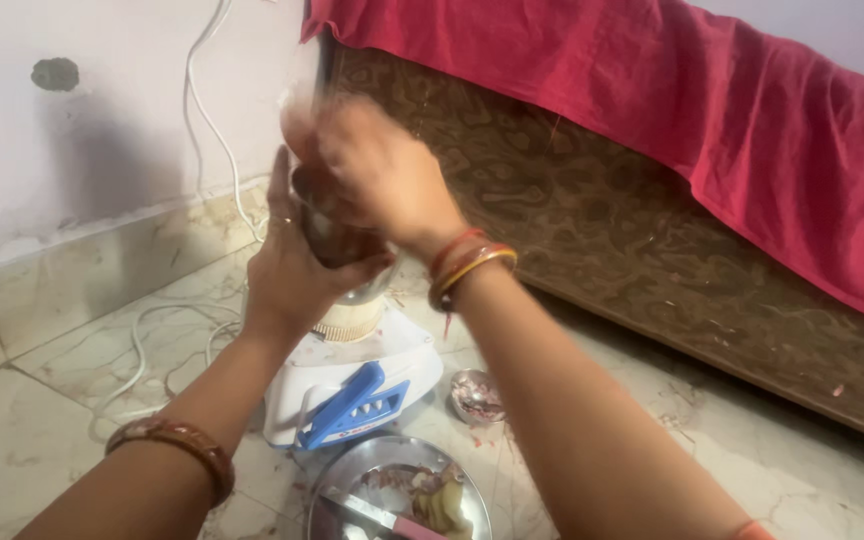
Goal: The person sits on the floor and drops pieces of peeled ingredient from a plate into a blender jar, then places the lid on the jar mounted on the blender base and operates the blender. Afterwards they lift the jar off the base and scoop the blended chunks out onto a plate with a spoon.
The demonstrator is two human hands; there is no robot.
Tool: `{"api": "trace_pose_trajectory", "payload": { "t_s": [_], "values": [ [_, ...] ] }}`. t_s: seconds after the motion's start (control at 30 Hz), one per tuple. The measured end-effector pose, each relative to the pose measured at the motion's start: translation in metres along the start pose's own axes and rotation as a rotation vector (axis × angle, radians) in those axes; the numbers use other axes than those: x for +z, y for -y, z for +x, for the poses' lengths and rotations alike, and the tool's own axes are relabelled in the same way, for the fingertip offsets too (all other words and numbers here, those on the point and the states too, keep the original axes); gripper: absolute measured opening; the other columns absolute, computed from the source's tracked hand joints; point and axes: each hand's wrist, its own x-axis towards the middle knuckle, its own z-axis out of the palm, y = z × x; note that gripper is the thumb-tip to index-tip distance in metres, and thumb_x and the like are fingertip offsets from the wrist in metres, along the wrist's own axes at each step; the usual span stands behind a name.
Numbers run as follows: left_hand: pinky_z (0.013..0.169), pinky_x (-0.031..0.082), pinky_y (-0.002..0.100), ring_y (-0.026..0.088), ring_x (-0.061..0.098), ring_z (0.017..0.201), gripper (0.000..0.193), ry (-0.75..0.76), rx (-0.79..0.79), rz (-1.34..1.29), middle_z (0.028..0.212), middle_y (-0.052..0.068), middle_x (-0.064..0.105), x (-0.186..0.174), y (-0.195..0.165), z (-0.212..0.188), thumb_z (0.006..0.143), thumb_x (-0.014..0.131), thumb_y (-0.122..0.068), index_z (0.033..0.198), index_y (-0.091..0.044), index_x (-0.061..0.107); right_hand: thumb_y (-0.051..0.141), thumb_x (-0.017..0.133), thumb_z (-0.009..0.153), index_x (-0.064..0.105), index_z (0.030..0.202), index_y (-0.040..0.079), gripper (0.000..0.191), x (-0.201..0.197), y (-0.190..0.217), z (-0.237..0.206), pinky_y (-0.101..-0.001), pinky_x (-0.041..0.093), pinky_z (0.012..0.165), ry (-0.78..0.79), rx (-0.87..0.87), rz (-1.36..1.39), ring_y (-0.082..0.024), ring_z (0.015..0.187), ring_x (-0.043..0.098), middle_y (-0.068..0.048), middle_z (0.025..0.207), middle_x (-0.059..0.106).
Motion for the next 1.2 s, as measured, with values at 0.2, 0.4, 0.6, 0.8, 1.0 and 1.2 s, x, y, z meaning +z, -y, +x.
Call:
{"api": "trace_pose_trajectory", "payload": {
  "t_s": [0.2, 0.4, 0.6, 0.8, 1.0, 1.2],
  "values": [
    [0.097, 0.055, 0.046, 0.040, 0.065, 0.124, 0.110, 0.008, 0.120, -0.107, 0.141, 0.022, 0.061, -0.013, -0.015, 0.004, 0.070, 0.095, -0.039, 0.152, -0.010, 0.028, 0.068, 0.041, 0.093, 0.059, 0.129, 0.025, 0.059, 0.013, 0.022, 0.002, -0.0456, 0.052, 0.091, 0.169, 0.715, -0.079, -0.033, 0.103, 0.072, -0.017, 0.109, 0.076],
    [0.083, 0.055, 0.045, 0.032, 0.070, 0.097, 0.090, 0.130, -0.120, 0.150, 0.107, 0.013, 0.071, -0.033, -0.054, 0.017, 0.056, 0.099, -0.040, 0.125, -0.007, 0.052, 0.065, 0.041, 0.095, 0.053, 0.135, 0.018, 0.063, -0.008, 0.021, -0.017, -0.0388, 0.056, 0.091, 0.070, 0.732, 0.409, -0.026, 0.109, 0.074, -0.011, 0.118, 0.075],
    [0.077, 0.058, 0.042, 0.031, 0.072, 0.090, 0.070, 0.065, 0.040, 0.212, 0.101, 0.014, 0.070, -0.055, -0.085, -0.017, 0.056, 0.100, -0.040, 0.098, -0.001, 0.058, 0.060, 0.043, 0.094, 0.043, 0.138, 0.010, 0.066, -0.035, 0.043, -0.041, -0.0399, 0.055, 0.096, -0.310, 0.755, 0.625, -0.019, 0.126, 0.056, -0.009, 0.137, 0.055],
    [0.084, 0.060, 0.041, 0.035, 0.072, 0.106, 0.065, 0.062, 0.274, 0.191, 0.136, 0.020, 0.062, -0.081, -0.117, -0.054, 0.053, 0.099, -0.032, 0.095, 0.001, 0.061, 0.062, 0.046, 0.103, 0.048, 0.140, 0.001, 0.071, -0.064, 0.108, -0.079, -0.0374, 0.044, 0.112, -0.247, 0.648, 0.697, -0.023, 0.129, 0.054, -0.016, 0.134, 0.057],
    [0.082, 0.062, 0.041, 0.037, 0.068, 0.114, 0.051, 0.142, 0.220, 0.269, 0.157, 0.020, 0.044, -0.101, -0.141, -0.092, 0.054, 0.097, -0.022, 0.083, -0.002, 0.060, 0.064, 0.043, 0.104, 0.033, 0.152, 0.011, 0.072, -0.081, 0.154, -0.115, -0.0456, 0.054, 0.108, -0.491, 0.686, 0.872, -0.028, 0.133, 0.056, -0.012, 0.143, 0.054],
    [0.087, 0.061, 0.042, 0.038, 0.068, 0.118, 0.046, 0.151, 0.294, 0.255, 0.162, 0.021, 0.039, -0.115, -0.144, -0.116, 0.060, 0.096, -0.018, 0.083, -0.001, 0.059, 0.055, 0.044, 0.106, 0.046, 0.151, 0.001, 0.070, -0.099, 0.153, -0.134, -0.0511, 0.050, 0.113, -0.524, 0.852, 1.136, -0.032, 0.130, 0.058, -0.019, 0.140, 0.059]
  ]
}}
